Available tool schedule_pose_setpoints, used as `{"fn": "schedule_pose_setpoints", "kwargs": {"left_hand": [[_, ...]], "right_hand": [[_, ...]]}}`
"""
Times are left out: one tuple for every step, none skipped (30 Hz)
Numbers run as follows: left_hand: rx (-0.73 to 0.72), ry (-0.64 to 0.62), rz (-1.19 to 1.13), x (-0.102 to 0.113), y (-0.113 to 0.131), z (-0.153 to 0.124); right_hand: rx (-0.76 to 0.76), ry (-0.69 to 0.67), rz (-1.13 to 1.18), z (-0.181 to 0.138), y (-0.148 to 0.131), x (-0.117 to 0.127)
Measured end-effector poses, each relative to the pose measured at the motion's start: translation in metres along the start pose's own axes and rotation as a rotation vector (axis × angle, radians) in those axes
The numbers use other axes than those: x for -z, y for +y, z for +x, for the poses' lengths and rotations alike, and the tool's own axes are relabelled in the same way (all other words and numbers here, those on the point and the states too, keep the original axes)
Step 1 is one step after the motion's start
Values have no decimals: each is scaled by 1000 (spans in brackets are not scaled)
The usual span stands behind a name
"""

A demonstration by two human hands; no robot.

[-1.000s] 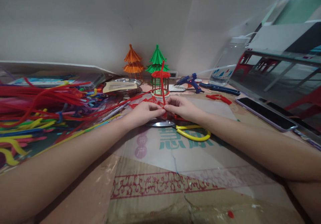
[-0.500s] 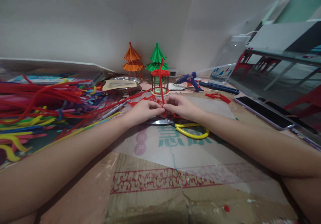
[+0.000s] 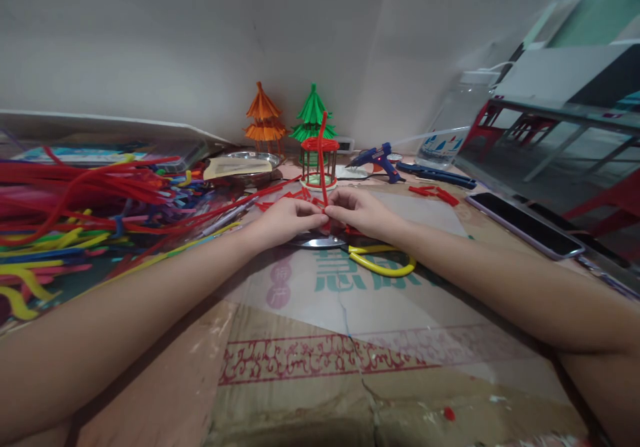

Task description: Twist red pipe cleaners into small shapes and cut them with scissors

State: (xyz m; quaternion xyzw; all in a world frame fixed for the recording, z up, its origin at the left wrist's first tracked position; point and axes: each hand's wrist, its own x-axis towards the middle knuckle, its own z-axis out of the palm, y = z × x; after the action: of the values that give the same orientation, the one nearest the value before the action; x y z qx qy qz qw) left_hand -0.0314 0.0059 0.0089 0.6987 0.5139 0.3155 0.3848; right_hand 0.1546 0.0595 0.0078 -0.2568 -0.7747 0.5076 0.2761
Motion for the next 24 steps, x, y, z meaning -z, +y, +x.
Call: {"fn": "schedule_pose_setpoints", "kwargs": {"left_hand": [[1, 0, -2, 0, 0, 0], [-3, -1, -2, 0, 0, 0], [-8, -2, -3, 0, 0, 0], [-12, -3, -3, 0, 0, 0], [-13, -4, -3, 0, -1, 0], [-13, -4, -5, 0, -1, 0], [-13, -4, -7, 0, -1, 1], [-12, -4, -10, 0, -1, 1], [-13, -4, -12, 0, -2, 1], [-16, -8, -14, 1, -2, 1], [-18, -12, -17, 1, -2, 1], [-20, -17, -21, 1, -2, 2], [-21, -22, -28, 1, -2, 2], [-22, -29, -34, 1, -2, 2], [-22, -34, -43, 1, -2, 2], [-22, -38, -51, 1, -2, 2], [-20, -40, -55, 1, -1, 2], [-17, -39, -55, 1, -1, 2], [-14, -37, -51, 1, -1, 2], [-13, -35, -43, 1, -1, 2], [-15, -32, -33, 1, -1, 1], [-19, -28, -22, 0, -2, 2], [-25, -24, -15, 0, -3, 2], [-30, -18, -10, 0, -3, 2]], "right_hand": [[2, 2, -7, 0, 0, 0], [7, 6, -16, 0, 0, 0], [11, 8, -26, 0, 1, 0], [14, 9, -33, 0, 1, 0], [14, 10, -37, 1, 1, 0], [15, 11, -40, 1, 1, 1], [18, 11, -41, 1, 2, 1], [19, 11, -40, 1, 2, 1], [19, 10, -38, 1, 2, 1], [20, 10, -35, 1, 2, 1], [22, 11, -34, 1, 3, 1], [22, 13, -33, 1, 3, 1], [23, 17, -33, 0, 3, 0], [23, 19, -31, 0, 3, 0], [22, 20, -24, 0, 3, 0], [19, 20, -14, 0, 3, 0], [15, 18, -3, 0, 3, 0], [13, 16, 6, 1, 3, 0], [14, 16, 11, 1, 4, 0], [15, 16, 15, 2, 4, 1], [18, 19, 18, 2, 4, 1], [20, 17, 21, 3, 4, 2], [22, 15, 28, 3, 3, 2], [23, 11, 35, 4, 3, 2]]}}
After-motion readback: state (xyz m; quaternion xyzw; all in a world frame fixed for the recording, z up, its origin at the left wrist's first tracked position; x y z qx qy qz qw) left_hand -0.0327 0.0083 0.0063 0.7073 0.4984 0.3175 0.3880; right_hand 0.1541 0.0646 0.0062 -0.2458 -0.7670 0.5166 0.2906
